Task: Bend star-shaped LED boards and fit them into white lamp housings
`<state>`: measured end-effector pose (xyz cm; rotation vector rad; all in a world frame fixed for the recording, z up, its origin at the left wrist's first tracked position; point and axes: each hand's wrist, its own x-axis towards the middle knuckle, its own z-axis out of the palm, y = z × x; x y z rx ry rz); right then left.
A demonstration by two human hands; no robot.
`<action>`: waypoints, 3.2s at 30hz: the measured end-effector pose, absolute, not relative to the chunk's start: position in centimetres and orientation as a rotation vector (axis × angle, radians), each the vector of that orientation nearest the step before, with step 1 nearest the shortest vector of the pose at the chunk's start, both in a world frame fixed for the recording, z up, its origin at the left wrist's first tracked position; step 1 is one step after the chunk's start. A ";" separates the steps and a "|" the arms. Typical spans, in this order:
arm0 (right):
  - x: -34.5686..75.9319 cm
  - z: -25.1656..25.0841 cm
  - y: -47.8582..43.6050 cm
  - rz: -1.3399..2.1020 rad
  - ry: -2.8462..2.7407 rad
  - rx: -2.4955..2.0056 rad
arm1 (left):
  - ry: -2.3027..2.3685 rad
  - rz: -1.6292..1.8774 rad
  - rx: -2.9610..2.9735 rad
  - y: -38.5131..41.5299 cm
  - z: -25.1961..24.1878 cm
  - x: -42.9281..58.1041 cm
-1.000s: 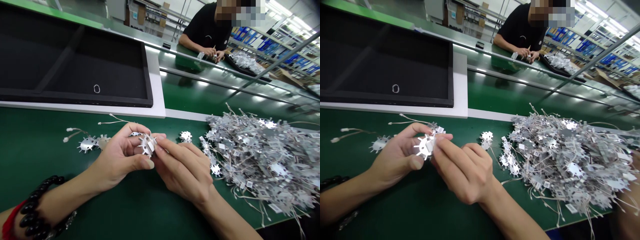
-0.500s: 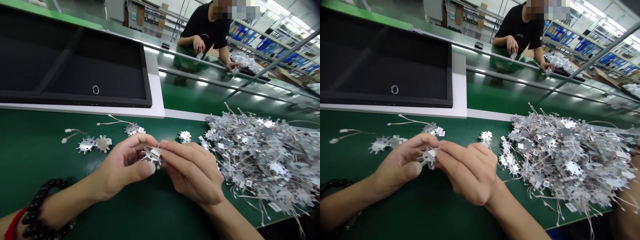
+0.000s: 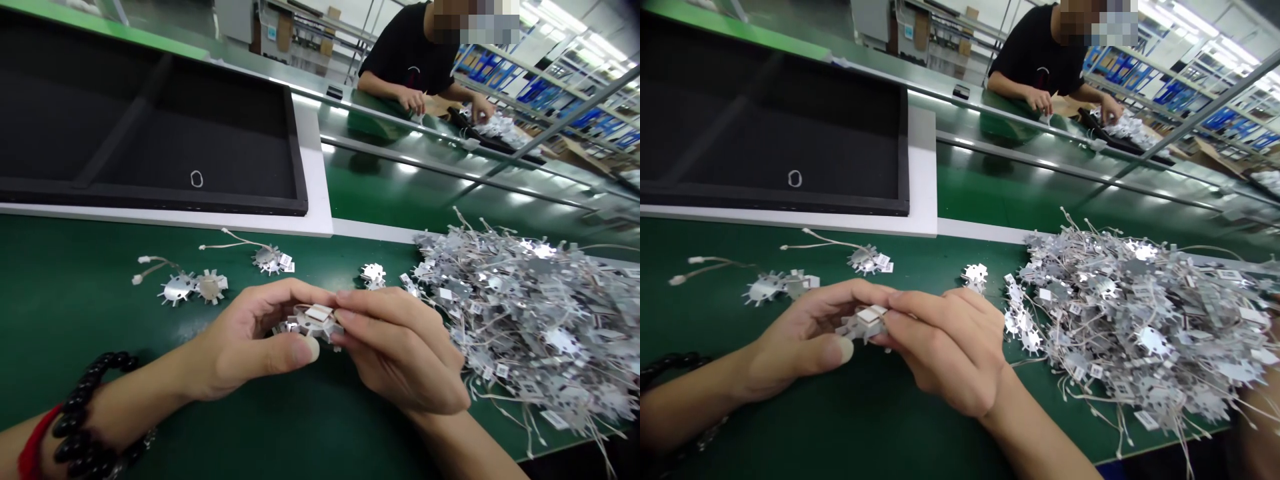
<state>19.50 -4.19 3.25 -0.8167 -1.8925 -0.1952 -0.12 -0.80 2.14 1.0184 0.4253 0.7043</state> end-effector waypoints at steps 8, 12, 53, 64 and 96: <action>19.8 3.3 -4.1 -0.216 -1.911 -0.777 | 0.349 0.691 1.067 0.1 1.5 0.0; 20.3 3.2 -4.3 -0.198 -1.969 -0.730 | 0.280 0.586 1.036 0.7 2.0 -0.3; 19.1 3.1 -4.5 -0.140 -1.921 -0.873 | 0.231 0.587 0.925 1.2 2.1 -0.2; 18.6 3.8 -4.5 0.339 -1.793 -1.012 | 0.382 0.746 1.106 0.9 2.1 0.0; 19.1 4.5 -4.3 0.793 -1.399 -0.864 | 0.749 0.630 1.519 0.2 1.9 -0.2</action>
